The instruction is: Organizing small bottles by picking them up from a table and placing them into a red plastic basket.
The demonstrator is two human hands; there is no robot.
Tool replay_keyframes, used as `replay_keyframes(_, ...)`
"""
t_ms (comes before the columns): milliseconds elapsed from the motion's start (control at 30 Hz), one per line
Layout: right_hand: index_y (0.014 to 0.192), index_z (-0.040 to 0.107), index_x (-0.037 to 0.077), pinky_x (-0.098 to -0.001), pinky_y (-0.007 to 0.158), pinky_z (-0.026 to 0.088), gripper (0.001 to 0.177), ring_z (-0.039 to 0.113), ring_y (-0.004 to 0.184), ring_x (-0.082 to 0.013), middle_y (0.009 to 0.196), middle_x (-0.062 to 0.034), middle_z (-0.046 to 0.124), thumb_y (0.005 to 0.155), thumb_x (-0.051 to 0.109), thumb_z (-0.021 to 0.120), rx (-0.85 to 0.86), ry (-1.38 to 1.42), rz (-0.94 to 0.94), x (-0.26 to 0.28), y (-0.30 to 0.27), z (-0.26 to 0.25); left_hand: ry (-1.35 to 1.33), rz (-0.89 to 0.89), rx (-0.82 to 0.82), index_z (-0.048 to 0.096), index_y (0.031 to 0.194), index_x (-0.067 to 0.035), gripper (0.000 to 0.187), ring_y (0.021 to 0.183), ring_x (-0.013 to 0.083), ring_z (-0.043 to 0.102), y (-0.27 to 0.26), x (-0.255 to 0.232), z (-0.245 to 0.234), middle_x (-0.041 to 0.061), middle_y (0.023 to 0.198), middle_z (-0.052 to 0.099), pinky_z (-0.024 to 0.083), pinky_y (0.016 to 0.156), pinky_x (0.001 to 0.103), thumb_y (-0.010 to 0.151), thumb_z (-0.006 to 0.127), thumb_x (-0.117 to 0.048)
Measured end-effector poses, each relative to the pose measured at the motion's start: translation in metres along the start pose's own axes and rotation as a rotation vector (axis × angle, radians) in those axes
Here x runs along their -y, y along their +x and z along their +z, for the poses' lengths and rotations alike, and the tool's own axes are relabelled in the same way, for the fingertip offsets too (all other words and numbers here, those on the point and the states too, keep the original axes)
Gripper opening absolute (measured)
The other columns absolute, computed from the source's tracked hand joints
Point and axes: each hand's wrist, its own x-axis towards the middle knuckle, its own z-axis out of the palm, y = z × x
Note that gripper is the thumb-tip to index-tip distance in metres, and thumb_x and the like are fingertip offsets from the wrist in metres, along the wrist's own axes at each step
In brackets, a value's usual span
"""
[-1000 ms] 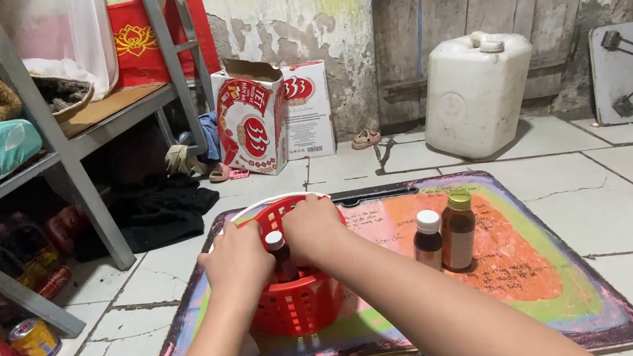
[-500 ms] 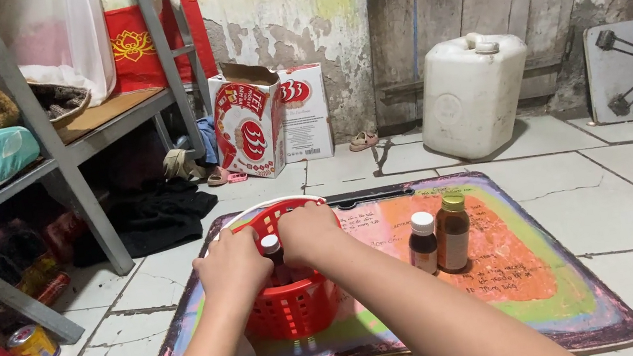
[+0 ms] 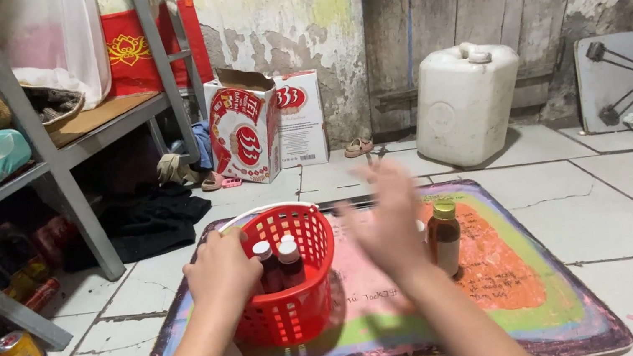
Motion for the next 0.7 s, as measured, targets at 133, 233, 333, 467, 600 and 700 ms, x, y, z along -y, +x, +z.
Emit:
replay_keyframes(133, 0.143, 0.03, 0.008, -0.0618, 0.105, 0.026, 0.077, 0.024, 0.13, -0.0492, 0.142, -0.027, 0.023, 0.077, 0.01, 0.07, -0.066, -0.099, 0.339, -0.017, -0.021, -0.065, -0.072, 0.036, -0.025, 0.062, 0.114, -0.015, 0.038, 0.117, 0.0367, 0.052, -0.006, -0.001, -0.004, 0.015, 0.117, 0.055, 0.037, 0.094, 0.058, 0.077, 0.066, -0.025)
replay_keyframes(233, 0.148, 0.009, 0.012, -0.0573, 0.106, 0.033, 0.091, 0.02, 0.135, -0.0486, 0.152, -0.0218, 0.003, 0.074, -0.006, 0.058, 0.007, 0.036, 0.813, -0.048, -0.049, -0.081, -0.082, 0.062, -0.098, 0.063, 0.114, -0.016, 0.037, 0.116, 0.0357, 0.052, -0.007, 0.002, -0.002, 0.014, 0.113, 0.057, 0.028, 0.1, 0.063, 0.078, 0.065, -0.027)
replay_keyframes(333, 0.147, 0.007, 0.012, -0.0459, 0.111, 0.02, 0.096, 0.015, 0.142, -0.0302, 0.154, -0.0141, 0.013, 0.064, 0.004, 0.054, 0.165, 0.158, 0.725, -0.101, -0.086, -0.074, 0.091, 0.18, -0.409, 0.064, 0.11, -0.017, 0.038, 0.096, 0.0282, 0.055, -0.019, -0.014, -0.013, 0.01, 0.104, 0.059, 0.024, 0.1, 0.07, 0.073, 0.064, -0.025)
replay_keyframes(467, 0.141, 0.034, 0.017, -0.0378, 0.085, 0.051, 0.08, 0.059, 0.11, -0.0269, 0.126, -0.0121, 0.057, 0.068, -0.005, 0.057, 0.264, 0.323, 0.933, -0.089, -0.084, -0.076, -0.094, 0.446, -0.541, 0.064, 0.111, -0.012, 0.042, 0.106, 0.032, 0.052, -0.043, -0.075, -0.014, 0.014, 0.115, 0.055, 0.034, 0.095, 0.058, 0.069, 0.063, -0.017)
replay_keyframes(600, 0.139, 0.038, 0.012, -0.0366, 0.078, 0.053, 0.073, 0.063, 0.097, -0.0274, 0.116, -0.0161, 0.061, 0.072, -0.008, 0.059, 0.218, 0.444, 0.943, -0.111, -0.095, -0.074, -0.583, 0.834, -0.254, 0.048, 0.128, 0.0, 0.068, 0.119, 0.0456, 0.041, -0.071, -0.161, 0.029, 0.033, 0.127, 0.043, 0.042, 0.094, 0.05, 0.061, 0.061, -0.001)
replay_keyframes(700, 0.137, 0.043, 0.012, -0.0329, 0.075, 0.05, 0.066, 0.064, 0.095, -0.0239, 0.115, -0.0132, 0.064, 0.075, -0.007, 0.058, 0.173, 0.367, 1.008, -0.1, -0.091, -0.078, -0.371, 0.68, 0.213, -0.004, 0.147, 0.002, 0.098, 0.127, 0.0592, 0.013, -0.068, -0.194, 0.08, 0.046, 0.136, 0.009, 0.023, 0.102, 0.061, 0.077, 0.063, -0.012)
